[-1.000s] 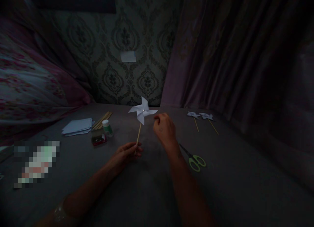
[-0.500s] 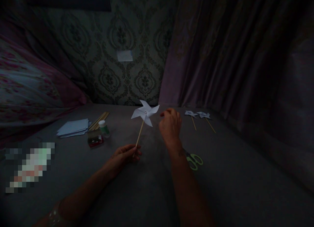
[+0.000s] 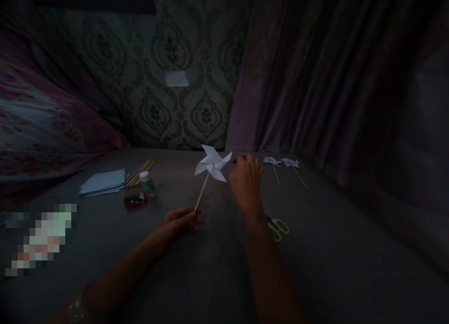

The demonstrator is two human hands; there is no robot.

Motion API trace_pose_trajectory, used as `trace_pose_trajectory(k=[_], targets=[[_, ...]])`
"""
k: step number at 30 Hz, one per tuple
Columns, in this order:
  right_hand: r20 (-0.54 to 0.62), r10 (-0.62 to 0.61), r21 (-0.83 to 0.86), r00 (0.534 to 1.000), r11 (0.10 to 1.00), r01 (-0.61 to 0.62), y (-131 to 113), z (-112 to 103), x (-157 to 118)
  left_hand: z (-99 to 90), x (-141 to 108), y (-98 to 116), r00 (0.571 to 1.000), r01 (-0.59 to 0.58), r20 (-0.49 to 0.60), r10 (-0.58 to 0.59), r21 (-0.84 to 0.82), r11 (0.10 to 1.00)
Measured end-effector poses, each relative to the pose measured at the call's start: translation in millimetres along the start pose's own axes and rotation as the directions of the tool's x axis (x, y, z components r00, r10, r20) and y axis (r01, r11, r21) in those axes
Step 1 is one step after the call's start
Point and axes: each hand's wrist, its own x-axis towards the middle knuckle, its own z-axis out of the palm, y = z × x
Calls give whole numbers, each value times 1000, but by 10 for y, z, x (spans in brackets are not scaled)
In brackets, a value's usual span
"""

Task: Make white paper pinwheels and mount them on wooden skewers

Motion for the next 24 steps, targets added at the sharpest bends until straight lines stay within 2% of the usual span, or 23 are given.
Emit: trace_pose_trajectory(k=[2, 3, 4, 6, 8, 10, 11, 13, 15, 17, 20, 24], targets=[[-98, -2, -22, 995, 1000, 0, 17, 13, 16, 13, -9, 6, 1000, 1, 11, -1, 9, 1000], [-96, -19, -35, 995, 999, 15, 32, 32, 14, 17, -11, 6, 1000, -4, 15, 4, 12, 1000], [-61, -37, -48, 997, 998, 34, 49, 56, 5, 16, -9, 4, 1000, -10, 16, 10, 14, 1000], [80, -67, -54, 995, 996, 71, 84, 100, -22, 7, 0, -3, 1000, -18, 7, 18, 14, 1000], [221, -81, -29, 972, 996, 90, 107, 120, -45, -6, 11, -10, 1000, -15, -6, 15, 10, 1000], [247, -61, -13, 967, 998, 66, 110, 107, -44, -12, 14, -12, 1000, -8, -11, 8, 8, 1000], [201, -34, -18, 979, 999, 38, 105, 94, -35, -11, 13, -12, 1000, -5, -11, 5, 9, 1000], [32, 16, -33, 999, 999, -15, 86, 66, -6, -2, 7, -9, 1000, -1, -8, 2, 20, 1000], [-116, -4, -40, 993, 999, 0, 67, 57, 18, 9, 3, -10, 1000, -4, -7, 4, 34, 999], [-152, -69, -54, 986, 997, 61, 60, 73, 21, 13, 6, -17, 1000, -18, 5, 17, 52, 998], [-56, -107, -79, 993, 992, 103, 75, 117, -13, 4, 20, -29, 999, -31, 18, 30, 66, 997], [163, -88, -35, 983, 995, 95, 109, 125, -52, -6, 24, -23, 1000, -18, -7, 18, 53, 998]])
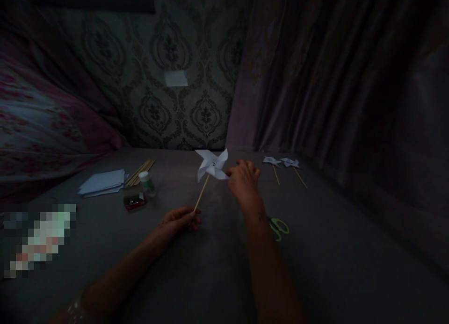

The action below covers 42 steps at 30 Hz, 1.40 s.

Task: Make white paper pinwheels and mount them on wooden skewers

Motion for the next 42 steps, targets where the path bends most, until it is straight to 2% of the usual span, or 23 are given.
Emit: trace_pose_trajectory(k=[2, 3, 5, 7, 9, 12, 17, 21, 24, 26, 30, 36, 38, 42], targets=[[40, 20, 28, 999, 999, -21, 9, -26, 3, 7, -11, 15, 1000, 7, -6, -7, 0, 1000], [8, 42, 31, 999, 999, -42, 12, -42, 10, 13, -19, 23, 1000, 9, -7, -9, 4, 1000], [-128, 81, 22, 988, 997, -79, 18, -66, 32, 26, -33, 36, 1000, 9, -8, -9, 17, 1000], [-241, 74, 6, 968, 997, -75, 24, -68, 53, 34, -41, 39, 1000, 6, 0, -6, 28, 1000], [-255, 31, -19, 966, 999, -37, 31, -44, 61, 35, -39, 32, 1000, 3, 12, -3, 30, 1000], [-163, 11, -45, 987, 999, -18, 34, 14, 45, 25, -28, 18, 1000, -9, 8, 9, 23, 1000], [74, 13, -7, 997, 1000, -13, -29, 55, 16, 4, -13, 16, 999, -11, -40, 10, -11, 1000], [298, -121, 120, 947, 989, 89, -110, 65, 23, -21, 8, 0, 998, -14, -64, 11, -45, 999], [403, -187, 204, 896, 973, 111, -146, 80, 32, -41, 28, -10, 997, -29, -78, 23, -68, 997], [417, -159, 193, 895, 978, 84, -168, 86, 37, -51, 36, 5, 995, -40, -92, 31, -95, 995], [342, -103, 173, 934, 984, 45, -255, 86, 37, -62, 43, 80, 987, -64, -157, 41, -149, 987], [305, -53, 233, 951, 972, -21, -382, 197, 54, -73, 88, 146, 972, -83, -230, 41, -178, 980], [319, -24, 251, 947, 966, -60, -399, 268, 53, -75, 100, 139, 971, -99, -232, 57, -177, 979], [343, -42, 303, 938, 950, -69, -403, 410, -22, -63, 82, 127, 977, -122, -194, 86, -182, 976]])
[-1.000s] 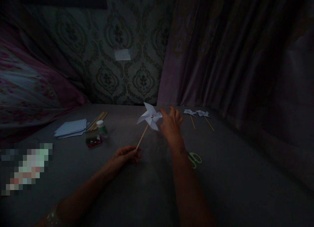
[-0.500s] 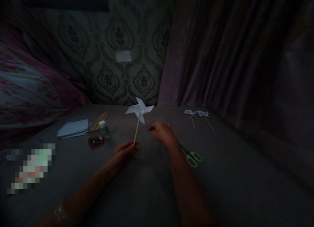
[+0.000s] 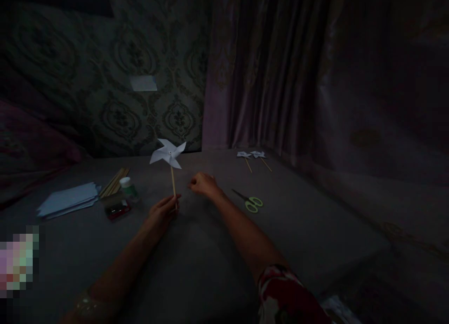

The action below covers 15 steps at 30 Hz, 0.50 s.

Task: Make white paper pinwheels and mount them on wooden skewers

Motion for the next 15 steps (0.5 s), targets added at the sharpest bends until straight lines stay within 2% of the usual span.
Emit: trace_pose_trajectory(k=[7, 15], targets=[[1, -11, 210, 1000, 978, 10, 59, 221, -207, 45, -81, -2, 1000, 24, 18, -23, -52, 998], [-90, 63, 412, 994, 911, -20, -133, 405, -359, 33, -50, -110, 998, 21, 65, -18, -46, 999]])
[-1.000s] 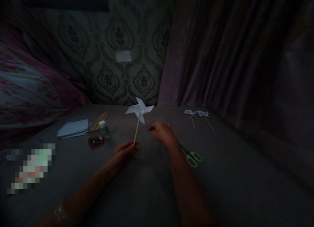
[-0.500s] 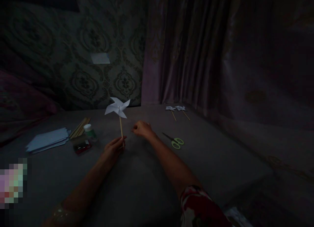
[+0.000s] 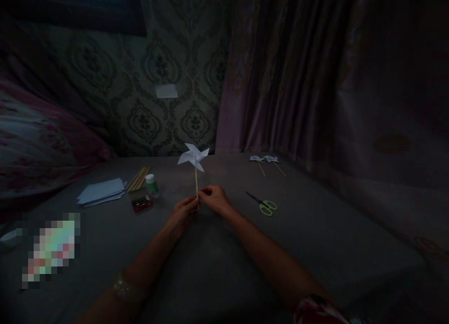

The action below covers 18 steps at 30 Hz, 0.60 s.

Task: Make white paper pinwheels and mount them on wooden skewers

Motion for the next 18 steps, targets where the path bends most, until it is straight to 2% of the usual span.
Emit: trace_pose_trajectory(k=[4, 13, 18], targets=[[-45, 61, 40, 997, 997, -59, 20, 92, -12, -17, 12, -29, 999, 10, 44, -12, 40, 999], [-81, 208, 64, 975, 977, -203, -10, 135, -2, 3, 17, -31, 996, 80, 28, -82, 66, 995], [-62, 199, 49, 978, 979, -196, -4, 97, -31, -1, 43, -53, 997, 78, -14, -77, 67, 995]])
